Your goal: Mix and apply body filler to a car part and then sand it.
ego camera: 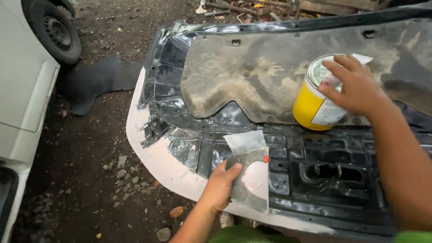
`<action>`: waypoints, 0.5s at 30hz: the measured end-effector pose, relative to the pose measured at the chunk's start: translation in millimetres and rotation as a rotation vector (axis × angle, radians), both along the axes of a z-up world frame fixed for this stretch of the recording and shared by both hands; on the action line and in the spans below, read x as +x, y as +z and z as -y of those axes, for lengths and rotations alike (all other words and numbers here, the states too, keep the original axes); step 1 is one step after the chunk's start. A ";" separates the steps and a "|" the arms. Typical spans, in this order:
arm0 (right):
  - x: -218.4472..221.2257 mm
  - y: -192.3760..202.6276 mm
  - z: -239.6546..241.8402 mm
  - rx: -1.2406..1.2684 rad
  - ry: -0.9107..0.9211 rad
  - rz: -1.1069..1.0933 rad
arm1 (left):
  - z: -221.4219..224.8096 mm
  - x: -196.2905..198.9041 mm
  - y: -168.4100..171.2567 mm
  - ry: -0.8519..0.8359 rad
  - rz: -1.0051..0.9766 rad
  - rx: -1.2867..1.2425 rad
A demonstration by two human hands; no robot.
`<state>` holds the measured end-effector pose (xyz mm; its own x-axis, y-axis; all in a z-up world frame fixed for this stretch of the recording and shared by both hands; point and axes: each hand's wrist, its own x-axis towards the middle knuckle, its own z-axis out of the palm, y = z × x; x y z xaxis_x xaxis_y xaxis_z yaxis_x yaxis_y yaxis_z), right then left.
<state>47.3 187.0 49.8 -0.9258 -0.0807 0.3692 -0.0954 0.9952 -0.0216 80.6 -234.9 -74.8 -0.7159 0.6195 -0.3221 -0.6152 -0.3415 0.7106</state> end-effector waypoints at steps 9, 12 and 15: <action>204.4 89.8 202.1 0.422 0.974 -0.075 | 28.6 28.3 -3.2 0.089 -0.008 -0.020; 227.7 77.3 197.0 0.622 1.135 -0.061 | 32.0 50.5 -4.5 0.106 -0.131 -0.053; 245.5 78.5 197.2 0.452 1.113 -0.051 | 34.7 80.3 7.5 0.117 -0.119 0.000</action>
